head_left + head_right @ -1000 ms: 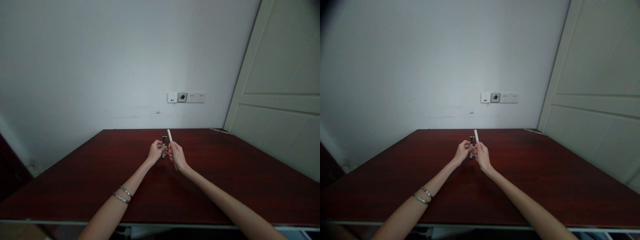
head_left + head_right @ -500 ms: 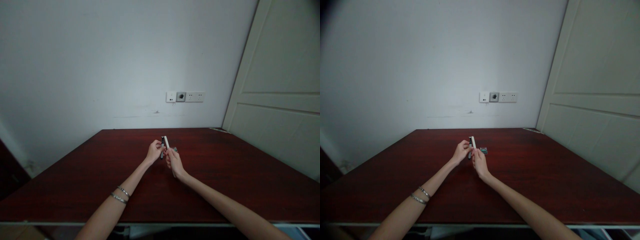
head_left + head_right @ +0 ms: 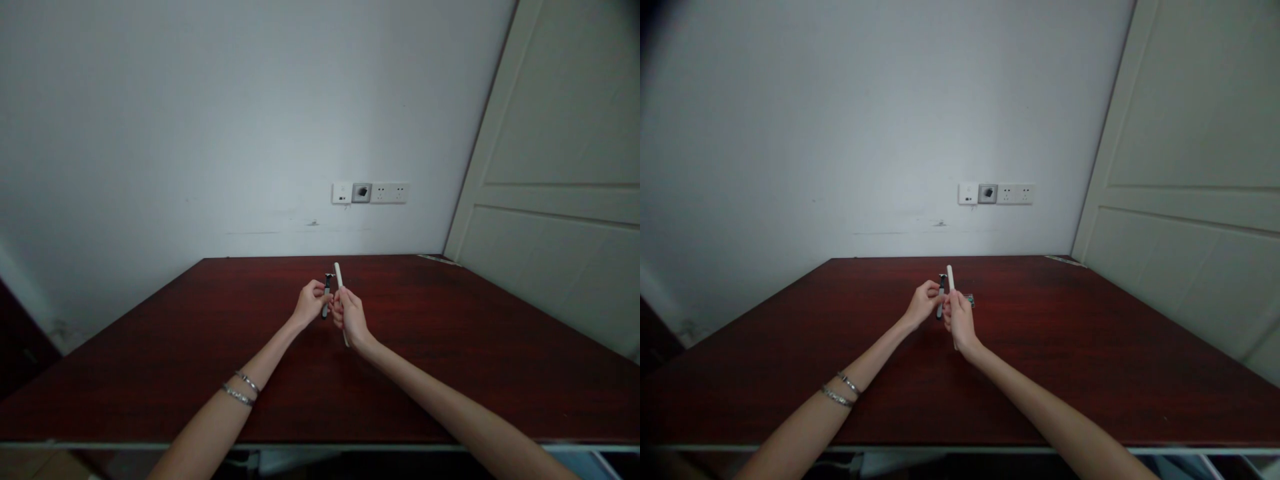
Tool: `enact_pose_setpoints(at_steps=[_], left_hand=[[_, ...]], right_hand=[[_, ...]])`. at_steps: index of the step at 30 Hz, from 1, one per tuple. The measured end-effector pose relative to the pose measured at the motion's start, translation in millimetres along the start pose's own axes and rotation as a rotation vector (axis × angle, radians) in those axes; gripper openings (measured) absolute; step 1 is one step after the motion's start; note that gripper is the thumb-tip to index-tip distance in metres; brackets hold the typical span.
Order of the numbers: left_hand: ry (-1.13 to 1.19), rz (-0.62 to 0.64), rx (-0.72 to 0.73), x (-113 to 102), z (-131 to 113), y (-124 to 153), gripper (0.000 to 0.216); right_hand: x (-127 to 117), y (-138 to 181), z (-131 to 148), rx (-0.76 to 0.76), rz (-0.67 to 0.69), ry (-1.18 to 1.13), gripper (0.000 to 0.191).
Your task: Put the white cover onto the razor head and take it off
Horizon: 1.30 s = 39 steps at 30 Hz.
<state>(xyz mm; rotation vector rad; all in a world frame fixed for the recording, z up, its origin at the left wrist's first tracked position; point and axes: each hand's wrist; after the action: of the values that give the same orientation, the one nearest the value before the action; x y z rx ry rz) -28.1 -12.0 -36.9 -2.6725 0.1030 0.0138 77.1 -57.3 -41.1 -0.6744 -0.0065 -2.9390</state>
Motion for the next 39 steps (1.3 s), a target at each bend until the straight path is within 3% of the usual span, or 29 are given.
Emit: enact_pose_setpoints(at_steps=[6,14,18,24,30,34,39], left_hand=[[0.006,0.024,0.006,1,7,0,0.025],[-0.002,0.041,0.025,4,10,2,0.025],[-0.034,0.033,0.019,4,10,2,0.024],[0.009,0.045,0.005,4,8,2,0.024],[-0.01,-0.01,0.01,3,8,0,0.025],[0.017,0.032,0.01,4,8,0,0.027],[-0.006,0.013,0.035,4,6,1,0.027]], right_hand=[[-2,5,-5,0.036,-0.016,0.01,0.045],[4,2,11,0.051,0.016,-0.099,0.043],[0,5,5,0.099,0.008,-0.064,0.043],[1,5,12,0.039,0.018,-0.061,0.043],[-1,14,-7,0.077,0.019,0.043,0.043],[2,13,-1,0.034,0.012,-0.006,0.043],[6,16,4,0.092,0.017,-0.027,0.044]])
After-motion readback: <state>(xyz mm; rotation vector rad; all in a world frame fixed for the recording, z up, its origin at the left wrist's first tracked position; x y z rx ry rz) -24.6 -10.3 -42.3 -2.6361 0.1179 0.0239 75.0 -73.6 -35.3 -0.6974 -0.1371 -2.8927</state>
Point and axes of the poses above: each hand's wrist, its own y-axis away from the middle knuckle, its own x-axis out of the palm, z = x × y, and after that the axes turned 8 degrees about x, right-handed
